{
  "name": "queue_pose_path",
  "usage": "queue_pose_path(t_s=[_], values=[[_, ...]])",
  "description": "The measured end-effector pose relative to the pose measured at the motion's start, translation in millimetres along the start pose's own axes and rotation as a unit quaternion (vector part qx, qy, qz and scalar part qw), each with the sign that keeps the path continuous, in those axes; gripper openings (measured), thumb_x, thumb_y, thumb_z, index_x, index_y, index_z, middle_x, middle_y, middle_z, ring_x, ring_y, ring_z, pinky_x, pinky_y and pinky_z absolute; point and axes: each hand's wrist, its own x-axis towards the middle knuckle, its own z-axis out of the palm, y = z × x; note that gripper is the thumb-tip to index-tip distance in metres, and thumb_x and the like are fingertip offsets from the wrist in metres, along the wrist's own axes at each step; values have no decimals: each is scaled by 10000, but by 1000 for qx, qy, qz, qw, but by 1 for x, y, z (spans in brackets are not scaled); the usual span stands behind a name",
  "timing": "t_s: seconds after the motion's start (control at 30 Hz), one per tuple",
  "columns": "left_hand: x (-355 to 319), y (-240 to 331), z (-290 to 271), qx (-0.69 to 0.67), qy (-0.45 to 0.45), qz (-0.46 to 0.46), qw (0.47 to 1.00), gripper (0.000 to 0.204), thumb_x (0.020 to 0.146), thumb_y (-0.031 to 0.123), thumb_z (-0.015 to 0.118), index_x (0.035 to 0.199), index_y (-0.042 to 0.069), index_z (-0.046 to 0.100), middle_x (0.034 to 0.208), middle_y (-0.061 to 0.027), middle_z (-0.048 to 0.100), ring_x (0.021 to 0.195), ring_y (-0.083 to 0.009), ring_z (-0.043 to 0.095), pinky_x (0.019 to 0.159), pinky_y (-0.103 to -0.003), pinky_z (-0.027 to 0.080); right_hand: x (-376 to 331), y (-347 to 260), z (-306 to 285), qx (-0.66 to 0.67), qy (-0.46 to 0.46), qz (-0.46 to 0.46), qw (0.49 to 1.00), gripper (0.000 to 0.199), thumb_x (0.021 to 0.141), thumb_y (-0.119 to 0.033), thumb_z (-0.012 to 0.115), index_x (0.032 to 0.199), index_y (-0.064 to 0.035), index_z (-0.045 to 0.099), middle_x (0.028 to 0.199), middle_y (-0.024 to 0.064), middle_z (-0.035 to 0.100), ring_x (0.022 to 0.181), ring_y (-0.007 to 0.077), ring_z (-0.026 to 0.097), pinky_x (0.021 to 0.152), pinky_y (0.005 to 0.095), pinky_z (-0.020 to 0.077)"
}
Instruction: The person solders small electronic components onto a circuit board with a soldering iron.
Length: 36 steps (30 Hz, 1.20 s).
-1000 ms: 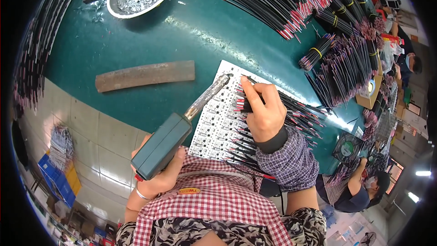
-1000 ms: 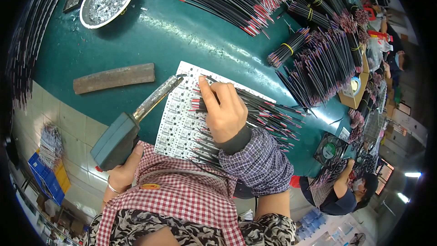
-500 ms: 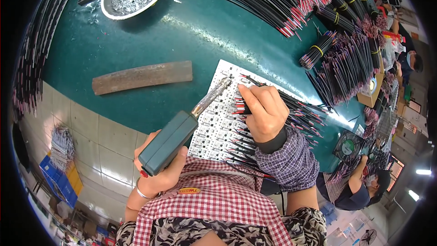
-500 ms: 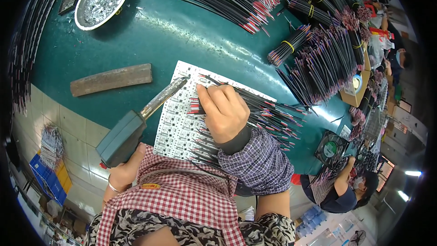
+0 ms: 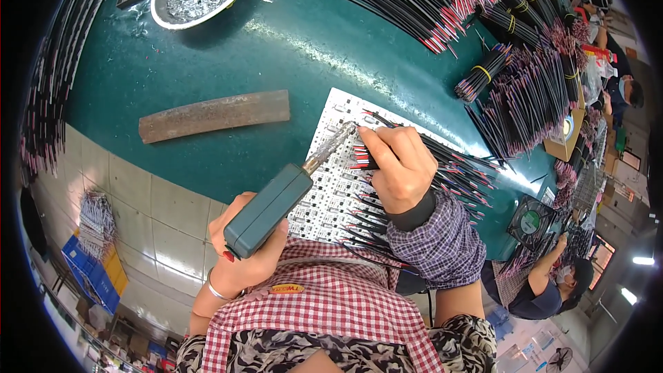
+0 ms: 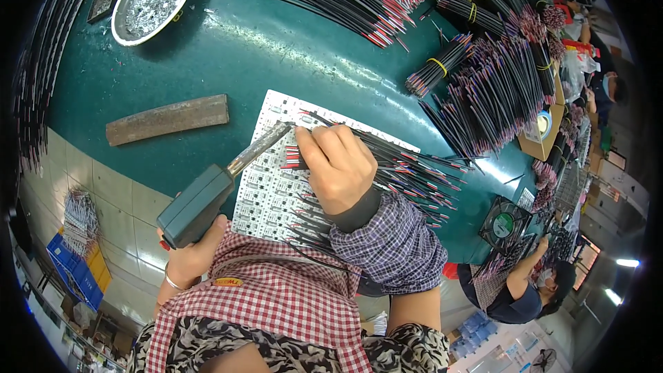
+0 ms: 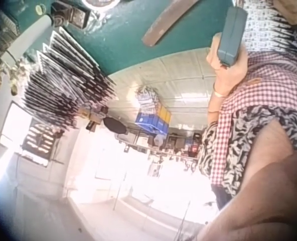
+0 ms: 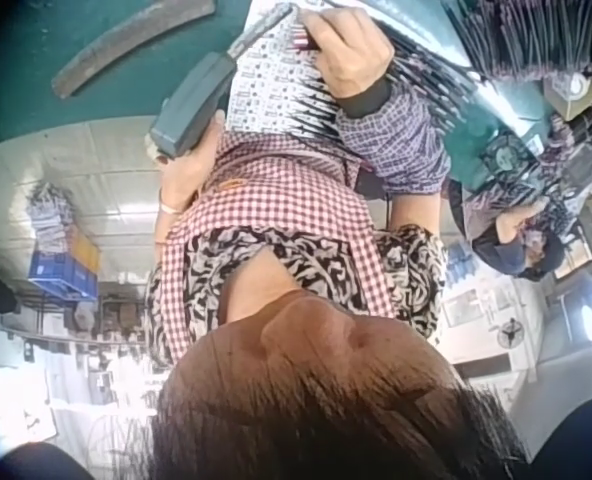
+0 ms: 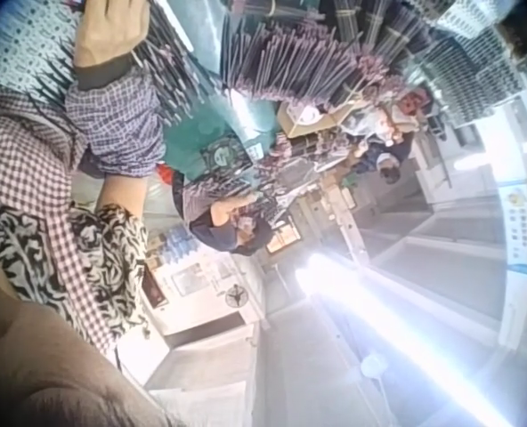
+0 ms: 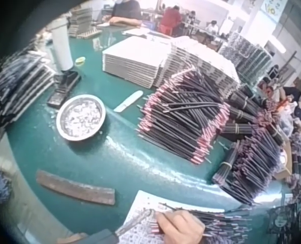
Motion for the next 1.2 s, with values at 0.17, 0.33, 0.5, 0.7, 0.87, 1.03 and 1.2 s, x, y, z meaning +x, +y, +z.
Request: queue_pose_path(t_s=[0.17, 0.33, 0.5, 0.7, 0.87, 1.03, 1.2], values=[[3, -2, -1, 31, -14, 50, 998, 150, 731, -43, 715, 875, -36, 673, 837, -112, 641, 627, -192, 636, 578, -280, 503, 0, 0, 0, -2, 2, 0, 1000, 533, 522, 97, 564, 1026, 2, 710, 876, 107, 621, 774, 272, 617, 652, 365, 517], [-2, -3, 2, 17, 16, 33, 999, 172, 703, -46, 716, 870, -32, 675, 826, -114, 635, 614, -194, 630, 563, -282, 496, 1, -1, 0, 6, -1, 3, 1000, 536, 524, 99, 563, 1029, -2, 710, 877, 105, 621, 767, 272, 613, 651, 367, 515], [-6, -3, -1, 27, 10, 17, 999, 186, 692, -47, 711, 875, -39, 677, 840, -121, 644, 617, -195, 634, 565, -282, 499, 1, 0, 1, 7, 6, 6, 1000, 527, 529, 112, 566, 1021, -7, 711, 872, 105, 626, 763, 272, 615, 648, 366, 513], [-3, 1, 0, 32, 14, 36, 999, 192, 696, -53, 706, 886, -45, 676, 856, -129, 651, 622, -194, 638, 572, -282, 502, 0, 3, 3, 18, 18, 10, 1000, 405, 591, 57, 625, 979, -26, 707, 840, 56, 611, 758, 231, 614, 613, 344, 513], [-2, 0, 0, 25, 5, 48, 999, 170, 702, -56, 707, 869, -45, 672, 838, -124, 642, 620, -188, 634, 570, -280, 500, 1, 3, 2, 22, 18, 11, 1000, 405, 585, 63, 628, 973, -23, 705, 840, 59, 612, 761, 235, 614, 619, 347, 513], [-3, -1, 1, 18, 11, 36, 999, 163, 705, -57, 712, 862, -42, 673, 820, -120, 634, 603, -192, 624, 552, -284, 491, 1, 1, 1, 38, 8, 21, 999, 484, 538, 126, 566, 981, -3, 712, 870, 111, 636, 776, 282, 628, 658, 362, 523], [-21, -12, -2, 8, 13, -1, 1000, 179, 699, -53, 719, 874, -44, 680, 821, -127, 637, 590, -199, 621, 542, -281, 488, 1, 1, 1, 37, 10, 21, 999, 474, 543, 128, 563, 973, -3, 713, 866, 106, 640, 777, 281, 627, 661, 361, 524]])
